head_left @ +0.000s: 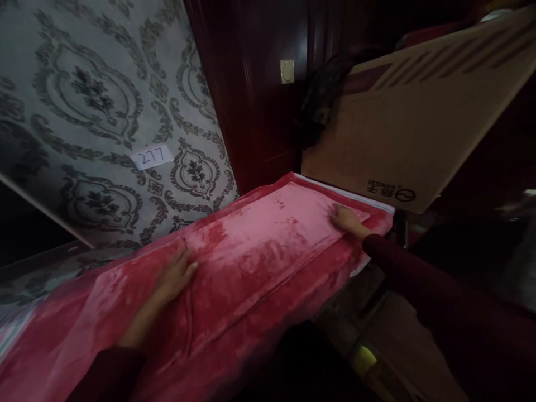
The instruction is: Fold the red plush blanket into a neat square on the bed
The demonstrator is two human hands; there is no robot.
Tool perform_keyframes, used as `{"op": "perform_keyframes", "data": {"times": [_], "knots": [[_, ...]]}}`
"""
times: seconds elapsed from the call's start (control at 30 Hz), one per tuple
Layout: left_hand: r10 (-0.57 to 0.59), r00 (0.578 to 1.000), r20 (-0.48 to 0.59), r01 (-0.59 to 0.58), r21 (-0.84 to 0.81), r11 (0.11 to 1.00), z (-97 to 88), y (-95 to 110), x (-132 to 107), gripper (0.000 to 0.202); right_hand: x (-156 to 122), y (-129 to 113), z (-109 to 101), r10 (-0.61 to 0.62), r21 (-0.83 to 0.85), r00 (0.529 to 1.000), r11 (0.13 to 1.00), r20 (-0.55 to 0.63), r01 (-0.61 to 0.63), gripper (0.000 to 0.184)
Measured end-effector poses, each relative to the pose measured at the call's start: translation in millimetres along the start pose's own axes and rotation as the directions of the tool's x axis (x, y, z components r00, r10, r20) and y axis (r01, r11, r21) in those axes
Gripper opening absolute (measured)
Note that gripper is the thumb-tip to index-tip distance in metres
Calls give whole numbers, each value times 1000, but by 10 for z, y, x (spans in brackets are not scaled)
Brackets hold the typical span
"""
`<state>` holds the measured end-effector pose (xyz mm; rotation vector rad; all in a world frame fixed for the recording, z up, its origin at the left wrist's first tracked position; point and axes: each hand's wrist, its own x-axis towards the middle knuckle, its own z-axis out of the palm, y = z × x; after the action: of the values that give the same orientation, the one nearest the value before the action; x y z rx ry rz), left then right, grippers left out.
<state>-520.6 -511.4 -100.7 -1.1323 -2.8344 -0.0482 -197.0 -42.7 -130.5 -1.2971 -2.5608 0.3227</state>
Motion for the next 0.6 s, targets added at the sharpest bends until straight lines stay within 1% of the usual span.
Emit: {"op": "perform_keyframes", "data": {"times": [0.07,0.13,0.17,0.23,0.3,0.4,0.5,0.6], "knots": [[121,987,107,-118,-29,993,-22,440,118,63,132,237,-82,87,12,996,996,-20,-86,56],[186,968,165,-178,-62,982,-26,812,237,65,266,365,-105,122,32,992,992,-30,-121,56],[196,965,173,-186,-74,980,-21,955,301,66,340,396,-100,121,44,992,992,-34,-119,57],[186,969,161,-175,-80,981,9,1156,431,66,505,407,-70,95,70,995,993,-35,-93,59],[146,979,140,-139,-65,988,70,1275,546,65,686,374,-24,67,94,997,994,-26,-64,60],[91,989,113,-89,-26,996,217,1373,633,63,962,290,60,43,124,999,991,-8,-41,59],[83,996,38,-84,15,996,381,1412,620,59,1215,209,166,24,147,1000,989,5,-25,51],[100,995,-18,-100,22,995,492,1394,587,58,1419,172,278,16,166,1000,986,0,-16,42]]}}
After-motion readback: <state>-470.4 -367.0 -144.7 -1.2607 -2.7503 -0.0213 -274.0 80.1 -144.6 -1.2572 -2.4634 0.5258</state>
